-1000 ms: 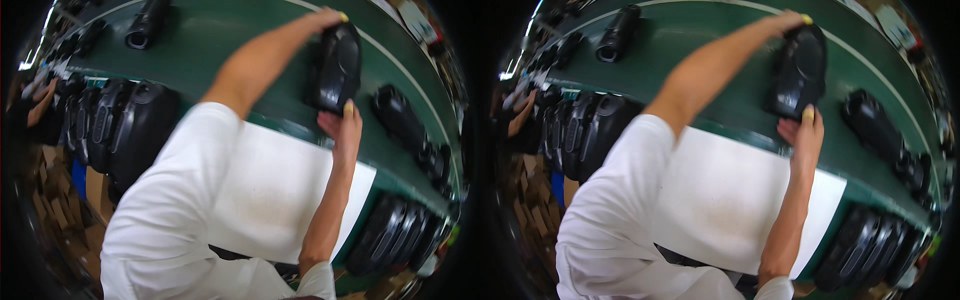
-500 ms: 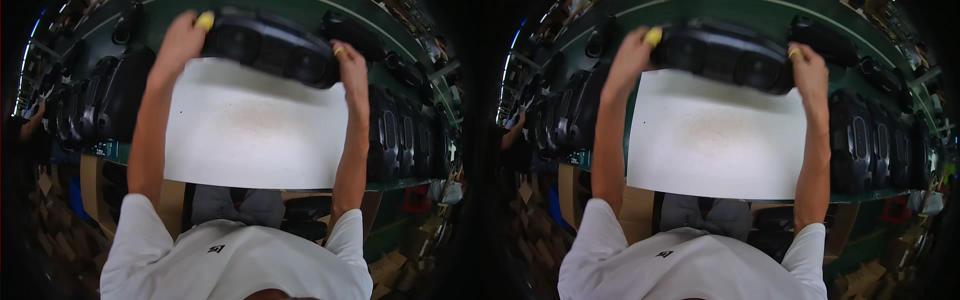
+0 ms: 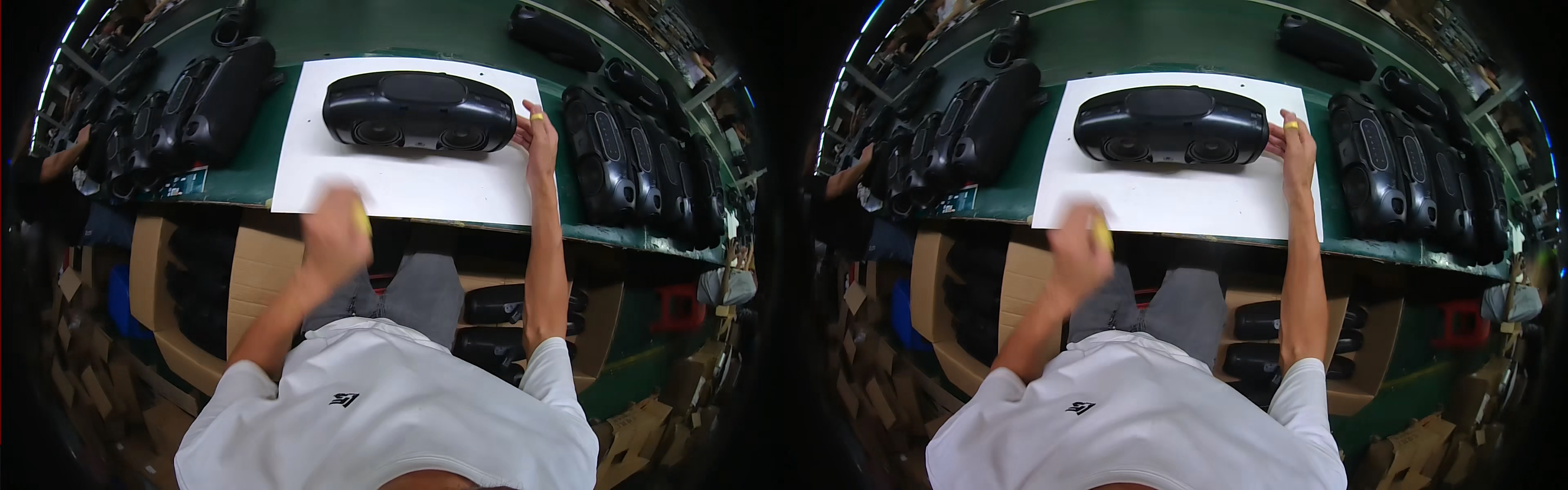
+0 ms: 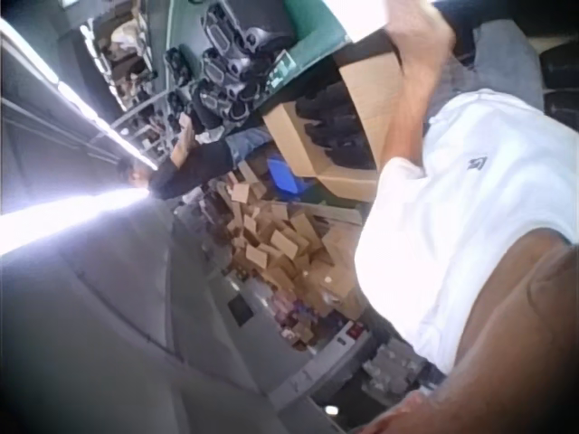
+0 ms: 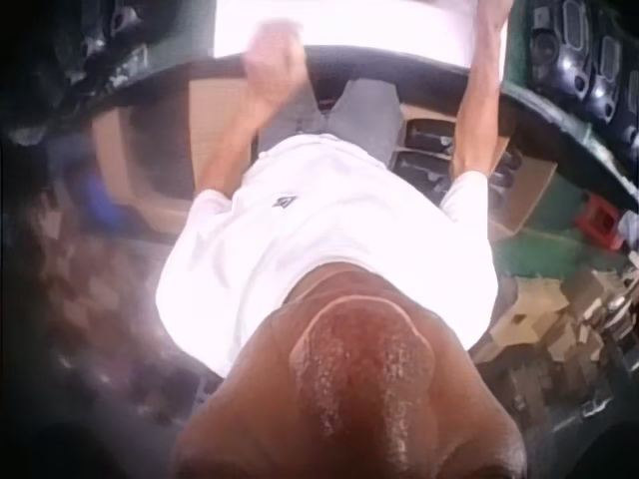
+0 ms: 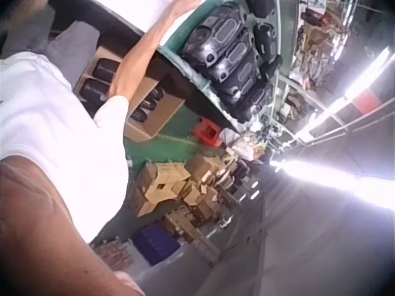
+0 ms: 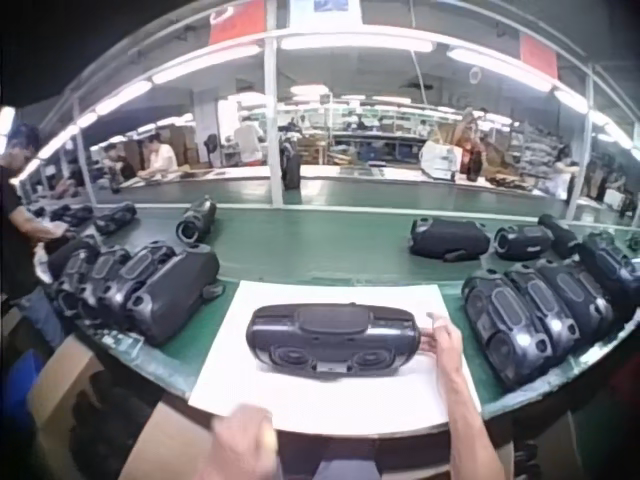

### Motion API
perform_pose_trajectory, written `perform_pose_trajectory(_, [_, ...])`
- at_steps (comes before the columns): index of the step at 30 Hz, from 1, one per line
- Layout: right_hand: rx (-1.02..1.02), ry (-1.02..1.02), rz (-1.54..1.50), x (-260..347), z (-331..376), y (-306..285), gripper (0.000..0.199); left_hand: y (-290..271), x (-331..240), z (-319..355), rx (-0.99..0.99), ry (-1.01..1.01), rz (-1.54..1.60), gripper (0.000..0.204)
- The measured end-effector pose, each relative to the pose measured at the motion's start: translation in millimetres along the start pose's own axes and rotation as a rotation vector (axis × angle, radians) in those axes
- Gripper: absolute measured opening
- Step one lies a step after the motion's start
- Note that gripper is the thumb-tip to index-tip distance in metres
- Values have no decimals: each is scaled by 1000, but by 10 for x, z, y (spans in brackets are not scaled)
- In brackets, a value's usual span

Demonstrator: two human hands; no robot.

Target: Assembling and inspecting portable wireless speakers on a factory production line.

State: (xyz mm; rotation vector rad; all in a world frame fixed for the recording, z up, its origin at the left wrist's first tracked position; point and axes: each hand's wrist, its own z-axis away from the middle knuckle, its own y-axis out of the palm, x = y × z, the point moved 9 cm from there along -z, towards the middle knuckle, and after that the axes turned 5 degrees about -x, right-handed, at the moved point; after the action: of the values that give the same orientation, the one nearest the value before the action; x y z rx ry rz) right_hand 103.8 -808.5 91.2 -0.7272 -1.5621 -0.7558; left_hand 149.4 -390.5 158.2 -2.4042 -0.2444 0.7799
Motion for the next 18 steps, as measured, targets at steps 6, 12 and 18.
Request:
perform_pose_trajectory(6, [118,-268,251,-15,167,259,68,2665,1798,2666,1115,-371,-104,16])
perform_pose_trajectory(12, [57,-28,30,-740,334,-447,84,2831,1507,4035,1319,-414,120,17])
perform_pose_trajectory(18, [-85,-60,29,-765,338,-1024,49,3609,1739,3226,1181,-719,163,17])
